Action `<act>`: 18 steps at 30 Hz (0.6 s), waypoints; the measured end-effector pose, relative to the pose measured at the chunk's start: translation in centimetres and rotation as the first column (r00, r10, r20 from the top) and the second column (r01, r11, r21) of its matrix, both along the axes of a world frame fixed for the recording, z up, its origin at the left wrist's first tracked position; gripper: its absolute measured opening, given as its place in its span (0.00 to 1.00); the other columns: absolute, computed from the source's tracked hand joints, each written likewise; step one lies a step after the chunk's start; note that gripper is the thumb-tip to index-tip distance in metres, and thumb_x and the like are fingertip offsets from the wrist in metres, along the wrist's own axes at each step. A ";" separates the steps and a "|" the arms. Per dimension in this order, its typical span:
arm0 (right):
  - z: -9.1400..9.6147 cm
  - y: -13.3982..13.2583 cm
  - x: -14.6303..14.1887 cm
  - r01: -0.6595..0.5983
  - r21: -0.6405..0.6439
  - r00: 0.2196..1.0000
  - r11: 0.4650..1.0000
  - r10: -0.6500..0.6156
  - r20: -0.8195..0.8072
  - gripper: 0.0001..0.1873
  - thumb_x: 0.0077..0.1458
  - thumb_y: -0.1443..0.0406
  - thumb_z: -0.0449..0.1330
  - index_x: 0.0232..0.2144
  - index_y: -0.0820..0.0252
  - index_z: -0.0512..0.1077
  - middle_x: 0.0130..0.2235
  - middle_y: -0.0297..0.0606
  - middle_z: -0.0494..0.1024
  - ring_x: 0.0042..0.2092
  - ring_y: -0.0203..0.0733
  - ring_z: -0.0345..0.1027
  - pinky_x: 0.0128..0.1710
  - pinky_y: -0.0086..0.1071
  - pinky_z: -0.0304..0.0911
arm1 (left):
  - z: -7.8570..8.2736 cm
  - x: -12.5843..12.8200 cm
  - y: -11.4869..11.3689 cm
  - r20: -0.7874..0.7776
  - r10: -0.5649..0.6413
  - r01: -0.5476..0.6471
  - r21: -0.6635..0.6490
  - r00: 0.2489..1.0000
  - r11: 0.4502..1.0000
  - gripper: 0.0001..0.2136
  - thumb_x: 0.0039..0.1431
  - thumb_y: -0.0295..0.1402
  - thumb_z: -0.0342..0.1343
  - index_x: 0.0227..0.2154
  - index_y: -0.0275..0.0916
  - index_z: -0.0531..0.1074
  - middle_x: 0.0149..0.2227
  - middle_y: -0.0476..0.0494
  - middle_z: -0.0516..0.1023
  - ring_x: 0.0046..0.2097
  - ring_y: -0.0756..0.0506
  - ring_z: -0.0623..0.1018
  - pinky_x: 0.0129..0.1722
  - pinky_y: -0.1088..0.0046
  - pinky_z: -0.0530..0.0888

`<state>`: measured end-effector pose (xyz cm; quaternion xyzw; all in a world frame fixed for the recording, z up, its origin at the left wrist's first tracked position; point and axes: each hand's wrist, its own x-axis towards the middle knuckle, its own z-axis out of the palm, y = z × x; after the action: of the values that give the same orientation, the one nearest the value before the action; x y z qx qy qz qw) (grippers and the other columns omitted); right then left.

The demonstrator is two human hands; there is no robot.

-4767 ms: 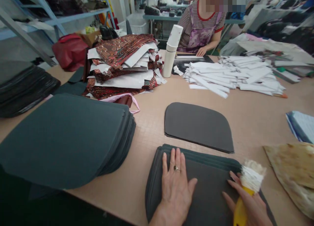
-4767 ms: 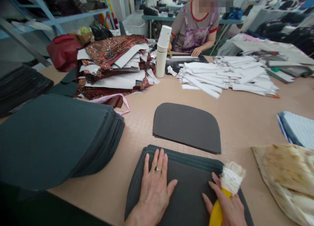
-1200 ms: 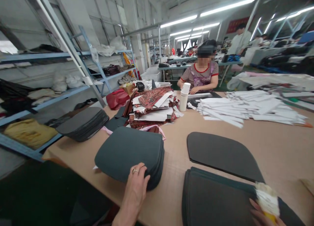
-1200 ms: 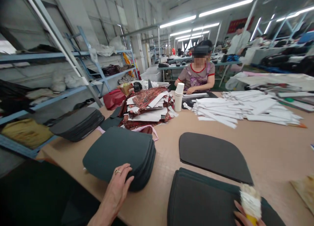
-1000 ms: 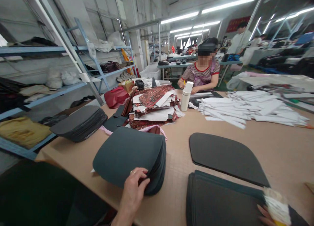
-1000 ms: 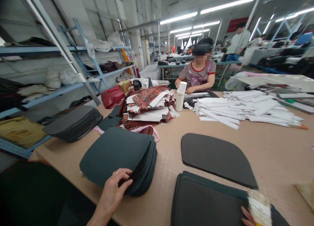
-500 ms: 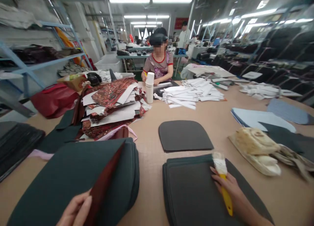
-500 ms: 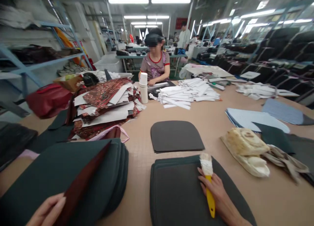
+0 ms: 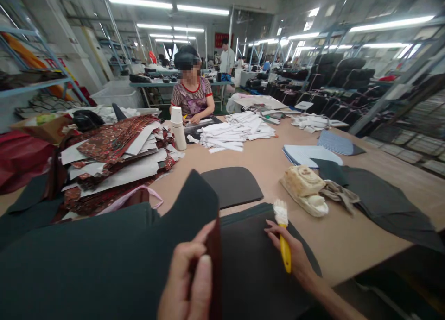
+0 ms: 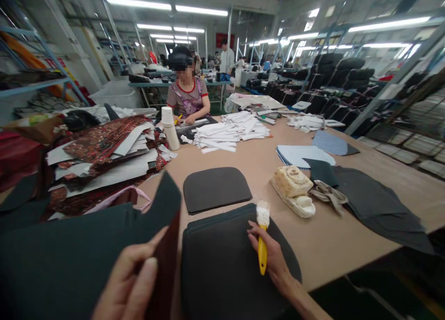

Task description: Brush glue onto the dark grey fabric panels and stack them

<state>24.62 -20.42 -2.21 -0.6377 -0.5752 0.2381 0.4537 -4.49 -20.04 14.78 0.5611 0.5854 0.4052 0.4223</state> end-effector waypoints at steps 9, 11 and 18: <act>2.7 -2.9 3.2 0.067 -0.219 0.984 0.973 -0.101 -0.148 0.22 0.48 0.47 0.58 0.35 0.57 0.66 0.39 0.44 0.78 0.42 0.49 0.73 0.39 0.38 0.71 | -9.4 15.4 -2.8 0.043 -0.392 0.395 -0.129 0.919 0.910 0.24 0.59 0.40 0.46 0.56 0.38 0.57 0.59 0.34 0.63 0.58 0.42 0.66 0.57 0.60 0.65; 1.6 -2.9 3.9 0.078 -0.206 0.997 0.975 -0.082 -0.011 0.23 0.49 0.47 0.58 0.39 0.57 0.65 0.36 0.43 0.77 0.38 0.47 0.74 0.37 0.37 0.70 | -10.6 12.4 -3.4 -0.061 -0.205 0.201 -0.073 0.977 0.977 0.23 0.57 0.40 0.48 0.55 0.40 0.59 0.61 0.36 0.60 0.60 0.41 0.63 0.58 0.57 0.62; 0.1 -2.0 5.2 0.003 -0.065 0.954 0.998 0.017 0.299 0.21 0.54 0.50 0.52 0.42 0.59 0.63 0.36 0.45 0.75 0.34 0.47 0.72 0.32 0.36 0.66 | -14.8 0.7 -5.3 -0.164 0.469 -0.497 -0.312 0.868 0.810 0.38 0.39 0.53 0.56 0.50 0.29 0.62 0.52 0.25 0.68 0.53 0.33 0.70 0.51 0.54 0.68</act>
<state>29.78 -22.38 -2.10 -0.6787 -0.6316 0.1586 0.3396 -3.74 -25.38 0.03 0.3269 0.7864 0.3680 0.3731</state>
